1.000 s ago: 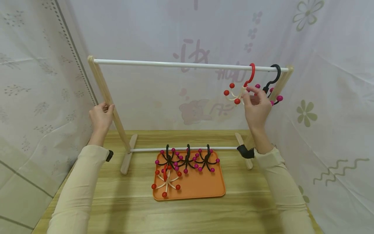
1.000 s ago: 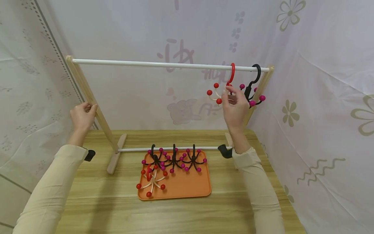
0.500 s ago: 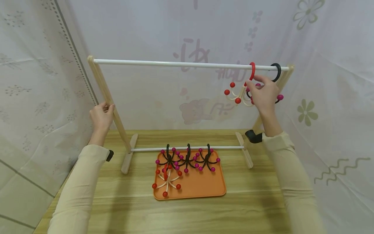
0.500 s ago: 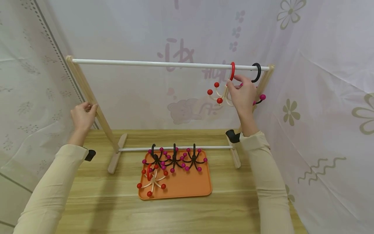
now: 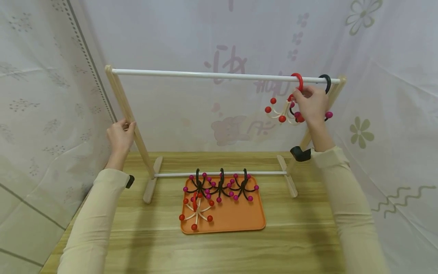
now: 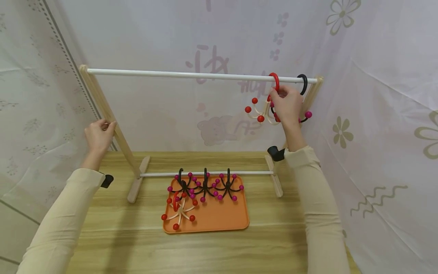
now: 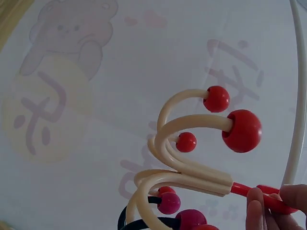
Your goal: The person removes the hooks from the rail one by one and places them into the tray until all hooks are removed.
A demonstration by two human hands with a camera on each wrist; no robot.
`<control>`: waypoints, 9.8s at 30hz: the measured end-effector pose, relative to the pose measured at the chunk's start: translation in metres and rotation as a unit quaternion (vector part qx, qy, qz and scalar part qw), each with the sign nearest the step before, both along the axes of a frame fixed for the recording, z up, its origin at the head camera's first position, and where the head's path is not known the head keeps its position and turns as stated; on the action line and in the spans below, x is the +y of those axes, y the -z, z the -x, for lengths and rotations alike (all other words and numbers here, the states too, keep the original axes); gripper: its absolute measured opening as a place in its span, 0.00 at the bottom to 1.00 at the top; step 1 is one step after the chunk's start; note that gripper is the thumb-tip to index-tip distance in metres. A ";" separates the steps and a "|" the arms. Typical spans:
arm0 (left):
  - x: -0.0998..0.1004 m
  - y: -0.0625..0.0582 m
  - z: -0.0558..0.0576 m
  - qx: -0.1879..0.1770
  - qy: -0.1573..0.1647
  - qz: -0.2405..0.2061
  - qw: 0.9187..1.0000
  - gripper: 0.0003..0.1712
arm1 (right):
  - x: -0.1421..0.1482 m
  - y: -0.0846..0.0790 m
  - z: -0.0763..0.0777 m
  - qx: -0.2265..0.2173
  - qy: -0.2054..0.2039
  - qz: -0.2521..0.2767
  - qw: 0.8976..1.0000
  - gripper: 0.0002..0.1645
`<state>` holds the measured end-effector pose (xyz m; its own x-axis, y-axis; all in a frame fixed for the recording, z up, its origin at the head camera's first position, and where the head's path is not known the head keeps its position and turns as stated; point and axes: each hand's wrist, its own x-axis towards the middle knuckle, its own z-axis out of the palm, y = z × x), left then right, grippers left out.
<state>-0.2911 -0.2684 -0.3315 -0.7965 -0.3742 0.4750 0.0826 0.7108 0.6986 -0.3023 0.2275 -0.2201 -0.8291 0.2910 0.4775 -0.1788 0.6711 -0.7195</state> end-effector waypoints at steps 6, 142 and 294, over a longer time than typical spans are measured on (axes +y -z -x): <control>0.001 0.000 0.000 0.005 0.002 0.005 1.000 0.17 | 0.000 -0.003 -0.003 -0.011 -0.031 0.054 0.998 0.27; 0.000 0.001 -0.002 -0.002 0.011 -0.005 1.000 0.17 | -0.152 0.290 -0.152 -0.022 -0.280 0.139 0.950 0.07; -0.001 0.001 -0.002 0.005 -0.002 0.012 1.000 0.18 | -0.052 0.158 -0.124 -0.023 -0.248 0.191 0.950 0.08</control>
<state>-0.2887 -0.2693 -0.3325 -0.7900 -0.3655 0.4922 0.0870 0.7279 0.6802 -0.1778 0.1759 -0.3780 -0.9270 0.0047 0.3750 -0.3665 0.2017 -0.9083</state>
